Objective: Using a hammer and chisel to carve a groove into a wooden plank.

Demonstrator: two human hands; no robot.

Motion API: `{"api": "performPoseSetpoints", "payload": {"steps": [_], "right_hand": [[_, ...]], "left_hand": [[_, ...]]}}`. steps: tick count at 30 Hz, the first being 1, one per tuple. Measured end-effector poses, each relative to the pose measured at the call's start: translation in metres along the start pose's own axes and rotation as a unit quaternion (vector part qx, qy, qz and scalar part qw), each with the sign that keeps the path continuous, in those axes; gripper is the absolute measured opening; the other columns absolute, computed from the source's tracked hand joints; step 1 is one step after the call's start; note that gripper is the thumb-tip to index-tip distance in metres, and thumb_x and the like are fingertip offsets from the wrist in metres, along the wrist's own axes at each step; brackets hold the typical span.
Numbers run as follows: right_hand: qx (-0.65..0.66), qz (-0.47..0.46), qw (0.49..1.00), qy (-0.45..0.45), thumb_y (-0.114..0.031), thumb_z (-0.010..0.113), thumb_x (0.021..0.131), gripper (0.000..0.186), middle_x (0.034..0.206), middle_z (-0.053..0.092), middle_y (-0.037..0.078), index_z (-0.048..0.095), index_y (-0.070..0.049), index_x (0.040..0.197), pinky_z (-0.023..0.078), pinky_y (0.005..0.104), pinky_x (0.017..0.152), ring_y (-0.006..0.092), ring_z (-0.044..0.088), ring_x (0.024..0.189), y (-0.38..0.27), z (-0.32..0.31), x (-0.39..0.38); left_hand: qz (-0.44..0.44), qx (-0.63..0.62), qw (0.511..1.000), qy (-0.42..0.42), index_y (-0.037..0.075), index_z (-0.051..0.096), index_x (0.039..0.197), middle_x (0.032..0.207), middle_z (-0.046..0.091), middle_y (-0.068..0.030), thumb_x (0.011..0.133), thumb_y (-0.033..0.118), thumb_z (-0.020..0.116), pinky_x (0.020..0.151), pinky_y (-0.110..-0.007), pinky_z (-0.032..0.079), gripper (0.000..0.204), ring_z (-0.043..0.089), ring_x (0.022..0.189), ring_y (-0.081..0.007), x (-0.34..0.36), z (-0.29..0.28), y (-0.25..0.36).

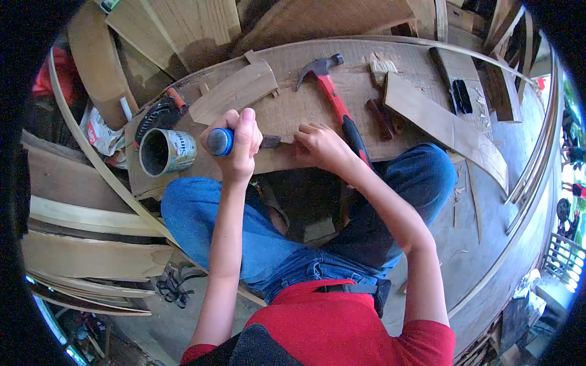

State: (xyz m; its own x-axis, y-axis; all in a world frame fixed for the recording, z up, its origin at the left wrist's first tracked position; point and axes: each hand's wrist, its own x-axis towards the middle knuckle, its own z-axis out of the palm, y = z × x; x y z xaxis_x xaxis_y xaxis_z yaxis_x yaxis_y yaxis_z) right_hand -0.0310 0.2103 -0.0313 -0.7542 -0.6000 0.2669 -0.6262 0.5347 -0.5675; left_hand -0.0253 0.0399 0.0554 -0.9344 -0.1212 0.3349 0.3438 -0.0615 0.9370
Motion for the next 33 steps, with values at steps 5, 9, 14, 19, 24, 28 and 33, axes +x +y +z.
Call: {"api": "performPoseSetpoints", "payload": {"steps": [5, 9, 14, 19, 24, 28, 33], "right_hand": [[0.012, -0.019, 1.000, -0.015, -0.007, 0.060, 0.067, 0.013, 0.072, 0.049, 0.013, 0.051, -0.001, 0.074, 0.045, 0.0403, 0.062, 0.0319, 0.053, 0.068, 0.004, -0.001, -0.001], [0.017, -0.020, 1.000, -0.014, -0.008, 0.060, 0.067, 0.012, 0.072, 0.051, 0.013, 0.052, -0.001, 0.073, 0.045, 0.0410, 0.063, 0.0327, 0.054, 0.069, 0.005, 0.001, 0.001], [0.041, -0.017, 0.999, -0.019, -0.010, 0.061, 0.066, 0.014, 0.073, 0.051, 0.014, 0.052, -0.001, 0.072, 0.045, 0.0422, 0.065, 0.0341, 0.054, 0.071, 0.006, 0.002, -0.001], [0.025, -0.012, 0.999, -0.035, -0.013, 0.063, 0.067, 0.017, 0.074, 0.052, 0.013, 0.053, -0.002, 0.076, 0.045, 0.0417, 0.065, 0.0334, 0.054, 0.072, 0.008, -0.002, -0.003], [-0.120, 0.053, 0.972, 0.195, -0.019, 0.067, 0.074, 0.026, 0.087, 0.054, 0.015, 0.054, -0.002, 0.090, 0.043, 0.0409, 0.075, 0.0344, 0.053, 0.085, -0.004, -0.032, 0.011], [-0.237, 0.266, 0.929, 0.102, -0.023, 0.063, 0.078, 0.037, 0.093, 0.056, 0.021, 0.046, 0.000, 0.100, 0.045, 0.0446, 0.071, 0.0381, 0.055, 0.086, 0.035, -0.030, 0.000], [-0.135, 0.238, 0.954, 0.124, -0.019, 0.052, 0.085, 0.024, 0.077, 0.057, 0.026, 0.045, 0.001, 0.096, 0.044, 0.0491, 0.064, 0.0452, 0.054, 0.072, 0.064, -0.018, -0.004]], "left_hand": [[-0.042, -0.022, 0.999, 0.006, 0.005, 0.036, 0.052, 0.047, 0.031, 0.0033, 0.083, 0.009, 0.059, 0.042, -0.025, 0.025, 0.038, 0.030, 0.045, -0.0038, -0.005, 0.005, -0.016], [-0.050, -0.033, 0.998, 0.008, 0.007, 0.038, 0.053, 0.050, 0.034, 0.0056, 0.083, 0.009, 0.060, 0.042, -0.024, 0.025, 0.037, 0.031, 0.046, -0.0030, -0.001, 0.004, -0.022], [-0.028, -0.126, 0.990, -0.061, 0.007, 0.049, 0.058, 0.052, 0.049, 0.0021, 0.080, 0.011, 0.066, 0.042, -0.020, 0.032, 0.028, 0.046, 0.048, -0.0034, 0.006, 0.000, -0.009], [-0.028, -0.157, 0.977, -0.144, 0.006, 0.047, 0.056, 0.047, 0.045, 0.0027, 0.081, 0.013, 0.065, 0.041, -0.021, 0.031, 0.031, 0.043, 0.045, -0.0042, 0.012, -0.003, 0.014], [-0.021, -0.026, 0.998, -0.054, 0.006, 0.039, 0.048, 0.044, 0.037, 0.0018, 0.083, 0.013, 0.059, 0.040, -0.026, 0.026, 0.040, 0.034, 0.041, -0.0060, 0.012, -0.004, 0.005], [0.047, 0.016, 0.997, -0.063, 0.005, 0.035, 0.050, 0.044, 0.029, -0.0032, 0.082, 0.011, 0.057, 0.040, -0.029, 0.024, 0.039, 0.030, 0.041, -0.0078, 0.009, 0.005, 0.003], [0.085, 0.028, 0.995, -0.053, 0.004, 0.037, 0.051, 0.045, 0.029, -0.0045, 0.081, 0.010, 0.058, 0.040, -0.029, 0.025, 0.036, 0.030, 0.041, -0.0089, 0.004, 0.003, 0.003]]}}
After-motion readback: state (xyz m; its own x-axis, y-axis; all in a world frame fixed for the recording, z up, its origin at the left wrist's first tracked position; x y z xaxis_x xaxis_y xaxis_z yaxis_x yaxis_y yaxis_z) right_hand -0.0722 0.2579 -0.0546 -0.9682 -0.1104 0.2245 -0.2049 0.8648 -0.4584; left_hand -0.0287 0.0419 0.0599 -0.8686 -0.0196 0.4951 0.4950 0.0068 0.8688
